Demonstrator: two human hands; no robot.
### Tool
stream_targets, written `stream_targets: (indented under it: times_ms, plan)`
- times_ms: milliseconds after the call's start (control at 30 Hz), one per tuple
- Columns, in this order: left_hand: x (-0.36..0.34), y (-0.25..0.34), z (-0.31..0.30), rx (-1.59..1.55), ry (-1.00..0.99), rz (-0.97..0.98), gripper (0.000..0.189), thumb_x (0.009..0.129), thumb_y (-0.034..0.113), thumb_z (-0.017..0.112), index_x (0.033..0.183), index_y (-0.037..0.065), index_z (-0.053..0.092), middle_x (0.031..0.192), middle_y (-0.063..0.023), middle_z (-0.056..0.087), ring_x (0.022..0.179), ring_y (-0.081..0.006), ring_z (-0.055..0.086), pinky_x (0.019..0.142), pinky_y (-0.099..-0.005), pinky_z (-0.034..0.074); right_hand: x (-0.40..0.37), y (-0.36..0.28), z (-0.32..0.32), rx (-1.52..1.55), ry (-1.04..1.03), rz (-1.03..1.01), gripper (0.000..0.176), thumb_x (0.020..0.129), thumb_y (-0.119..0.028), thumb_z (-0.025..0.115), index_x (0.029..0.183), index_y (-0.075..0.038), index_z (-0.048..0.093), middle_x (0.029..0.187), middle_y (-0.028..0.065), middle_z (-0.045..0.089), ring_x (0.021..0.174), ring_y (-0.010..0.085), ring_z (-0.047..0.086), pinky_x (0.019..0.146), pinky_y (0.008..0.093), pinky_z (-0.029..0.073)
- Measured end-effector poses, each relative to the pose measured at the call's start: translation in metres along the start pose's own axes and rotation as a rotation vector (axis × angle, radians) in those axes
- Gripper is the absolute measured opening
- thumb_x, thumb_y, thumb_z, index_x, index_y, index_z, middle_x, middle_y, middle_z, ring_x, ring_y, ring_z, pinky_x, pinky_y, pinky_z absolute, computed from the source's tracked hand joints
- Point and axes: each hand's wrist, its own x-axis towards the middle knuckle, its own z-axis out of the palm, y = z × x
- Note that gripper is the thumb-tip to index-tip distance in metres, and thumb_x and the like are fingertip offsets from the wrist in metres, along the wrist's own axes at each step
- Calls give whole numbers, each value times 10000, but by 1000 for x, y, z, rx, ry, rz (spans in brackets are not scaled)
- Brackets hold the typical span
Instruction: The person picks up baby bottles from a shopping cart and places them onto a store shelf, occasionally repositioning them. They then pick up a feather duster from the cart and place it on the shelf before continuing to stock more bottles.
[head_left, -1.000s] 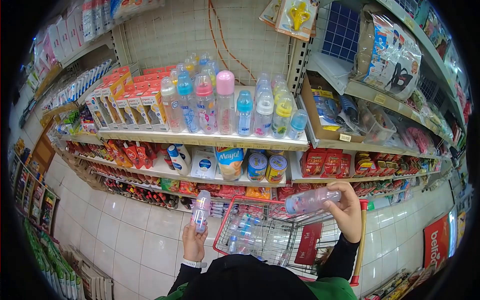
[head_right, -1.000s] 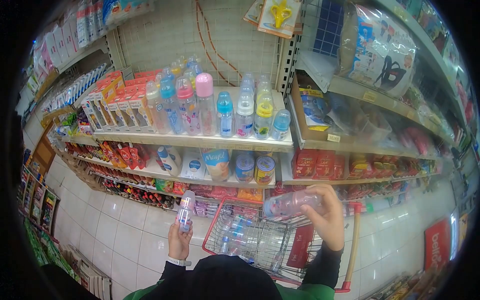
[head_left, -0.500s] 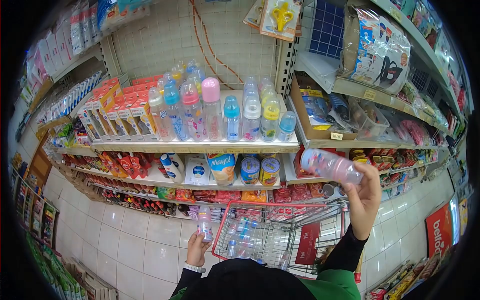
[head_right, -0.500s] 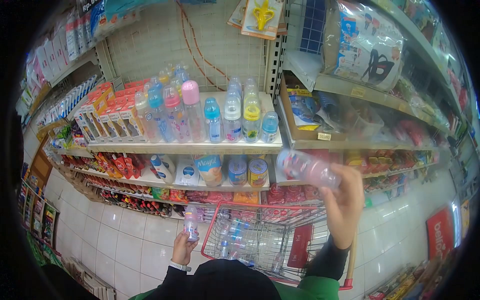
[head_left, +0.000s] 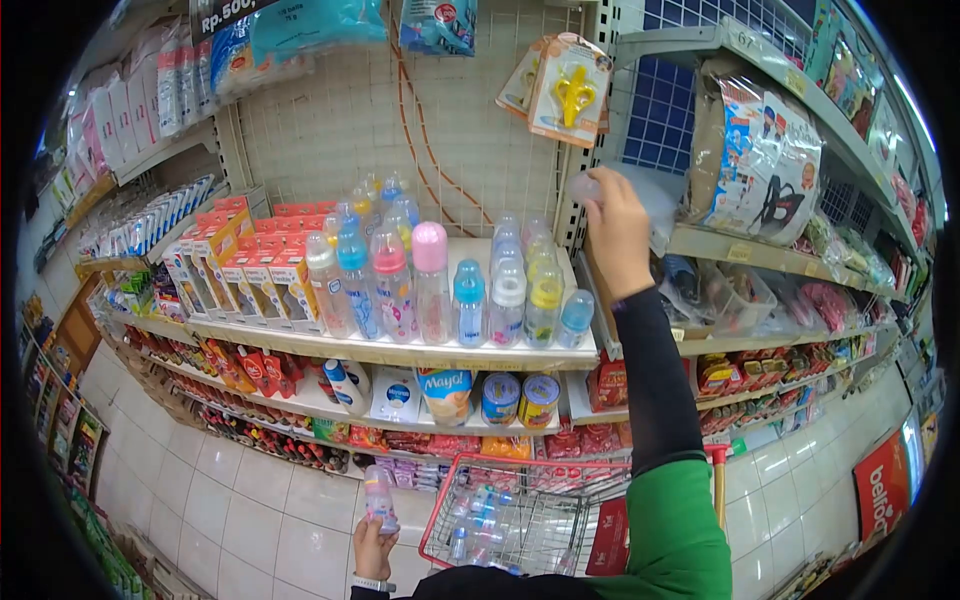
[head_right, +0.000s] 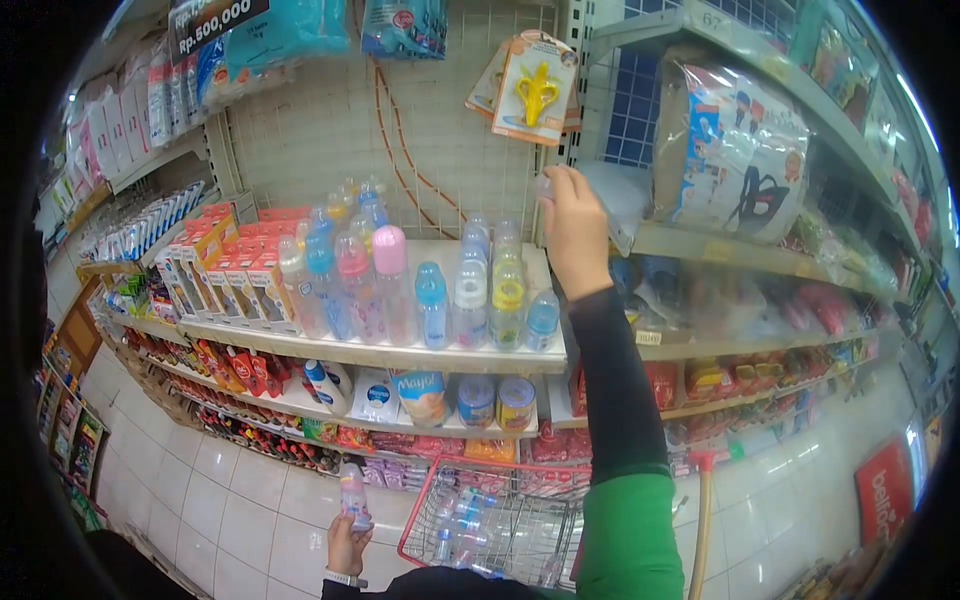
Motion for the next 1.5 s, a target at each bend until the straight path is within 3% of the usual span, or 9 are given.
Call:
stream_targets:
  times_ms: [133, 200, 233, 400, 733, 800, 1300, 1400, 1500]
  plan:
    - [-22, 12, -10, -31, 106, -41, 360, 924, 205, 626, 1231, 38, 539, 1088, -87, 649, 969, -198, 645, 838, -320, 527, 19, 52, 67, -2, -139, 68, 371, 780, -1, 700, 1141, -40, 620, 1125, 204, 649, 1025, 399, 626, 867, 448, 519]
    - [-4, -30, -53, -57, 150, 20, 443, 935, 291, 632, 1277, 24, 539, 1112, -120, 664, 965, -258, 662, 801, -359, 546, 24, 71, 93, -33, -241, 151, 373, 753, 1, 720, 1117, -35, 649, 1046, 203, 678, 984, 395, 647, 849, 444, 530]
    - [-18, -20, -45, -24, 164, 56, 325, 991, 298, 557, 1194, 44, 575, 1041, -67, 645, 928, -164, 636, 778, -297, 535, 27, 80, 105, -25, -240, 140, 373, 753, 1, 720, 1117, -35, 649, 1046, 203, 678, 984, 395, 647, 849, 444, 530]
    - [-39, -17, -63, 4, 301, 16, 336, 971, 304, 589, 1137, 12, 589, 1003, -80, 642, 853, -169, 631, 703, -268, 524, 29, 120, 147, 83, -350, 271, 338, 685, 5, 702, 1023, -20, 701, 1012, 204, 698, 947, 345, 680, 829, 378, 547]
    - [-41, -34, -88, -52, 397, 63, 334, 951, 274, 628, 1112, -17, 596, 959, -112, 641, 810, -200, 634, 641, -300, 541, 19, 141, 167, 283, -739, 332, 347, 743, -30, 737, 1089, -40, 709, 1049, 127, 711, 983, 221, 679, 849, 314, 552]
    - [-40, -33, -87, -33, 397, 65, 330, 950, 262, 628, 1119, -19, 592, 961, -114, 641, 811, -203, 635, 640, -299, 543, 21, 137, 165, 233, -817, 229, 320, 781, -29, 724, 1101, -36, 708, 1061, 119, 711, 982, 208, 679, 839, 304, 557]
    - [-31, -35, -74, -31, 373, 46, 320, 946, 264, 632, 1099, -15, 594, 918, -91, 634, 781, -175, 619, 608, -275, 519, 33, 121, 154, 259, -946, 341, 338, 785, -51, 707, 1123, -36, 702, 1054, 180, 709, 952, 266, 695, 849, 335, 557]
    - [-35, -21, -60, -19, 309, 34, 370, 949, 245, 630, 1201, -16, 562, 1006, -102, 629, 857, -174, 614, 673, -285, 522, 34, 113, 142, 149, -796, 122, 378, 834, -64, 658, 1210, -27, 652, 1063, 177, 701, 981, 280, 677, 857, 339, 532]
    - [-43, 9, -21, 45, 160, 180, 497, 956, 191, 618, 1382, 4, 442, 1192, -99, 576, 1049, -197, 578, 850, -314, 513, 41, 86, 121, 242, -590, 178, 367, 853, -72, 630, 1217, -26, 637, 1105, 202, 679, 1067, 333, 644, 936, 360, 492]
